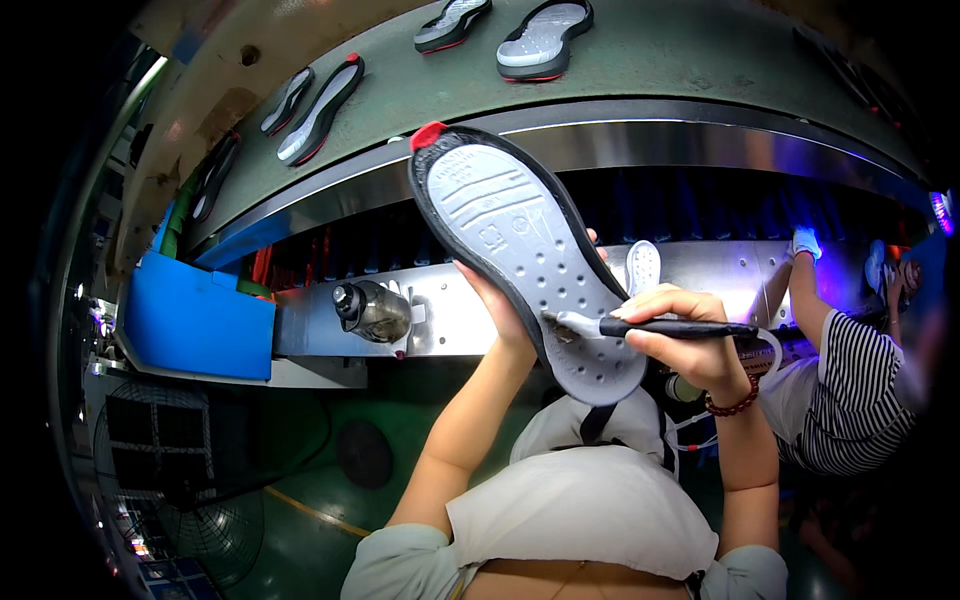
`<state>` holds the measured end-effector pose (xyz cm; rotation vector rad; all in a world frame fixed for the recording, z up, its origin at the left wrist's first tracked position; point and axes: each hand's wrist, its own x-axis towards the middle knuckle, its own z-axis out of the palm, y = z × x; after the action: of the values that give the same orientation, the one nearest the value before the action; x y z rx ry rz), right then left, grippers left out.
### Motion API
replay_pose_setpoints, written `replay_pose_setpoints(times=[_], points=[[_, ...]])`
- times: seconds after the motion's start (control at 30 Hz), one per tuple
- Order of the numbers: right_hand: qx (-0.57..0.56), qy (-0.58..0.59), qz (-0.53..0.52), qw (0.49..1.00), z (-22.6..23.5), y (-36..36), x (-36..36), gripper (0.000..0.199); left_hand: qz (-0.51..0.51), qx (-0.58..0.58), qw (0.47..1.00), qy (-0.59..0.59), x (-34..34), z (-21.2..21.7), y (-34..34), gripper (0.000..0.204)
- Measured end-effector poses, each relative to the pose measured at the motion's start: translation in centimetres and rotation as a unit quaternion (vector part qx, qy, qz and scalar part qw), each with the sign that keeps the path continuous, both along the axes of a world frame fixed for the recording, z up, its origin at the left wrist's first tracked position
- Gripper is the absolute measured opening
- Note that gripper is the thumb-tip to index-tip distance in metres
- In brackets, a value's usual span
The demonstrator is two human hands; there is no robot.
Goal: The person picks up shoe insoles from a conveyor belt and applies glue to the bottom surface using a brush. They repeatedly dip the brush into a container and spread the adhesive across each insole before placing it back on the belt.
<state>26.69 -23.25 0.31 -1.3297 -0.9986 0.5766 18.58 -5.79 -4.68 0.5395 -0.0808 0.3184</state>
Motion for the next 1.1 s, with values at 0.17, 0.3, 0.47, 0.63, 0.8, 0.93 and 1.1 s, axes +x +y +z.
replay_pose_setpoints(times=[0.17,0.3,0.47,0.63,0.8,0.93,1.1], points=[[0.051,-0.051,0.118,0.990,0.4,-1.6,-1.5,0.018,0.014,-0.012,0.999,-0.049,0.0,-0.1,1.3,0.112],[-0.001,-0.089,0.008,0.996,-0.8,-1.8,-0.5,0.019,0.022,-0.019,0.998,-0.051,0.3,0.7,1.4,0.113],[0.040,0.000,0.140,0.989,-1.3,-2.9,0.1,0.021,0.006,0.028,0.999,-0.044,-0.3,1.2,1.5,0.111],[0.031,0.289,0.056,0.955,-3.2,-2.6,-0.4,0.017,0.057,0.013,0.997,0.048,-0.4,1.5,-0.2,0.105],[0.018,0.189,0.055,0.980,-2.6,-2.1,-1.7,0.020,0.040,-0.022,0.997,0.067,-3.0,-3.4,-1.6,0.068],[-0.007,-0.004,0.179,0.984,-0.3,-2.4,0.0,0.020,-0.163,-0.077,0.984,-0.012,-3.6,-1.3,0.9,0.048],[-0.014,-0.102,0.181,0.978,0.3,-1.6,0.7,0.018,-0.222,0.046,0.944,0.241,-3.0,3.5,1.5,0.042]])
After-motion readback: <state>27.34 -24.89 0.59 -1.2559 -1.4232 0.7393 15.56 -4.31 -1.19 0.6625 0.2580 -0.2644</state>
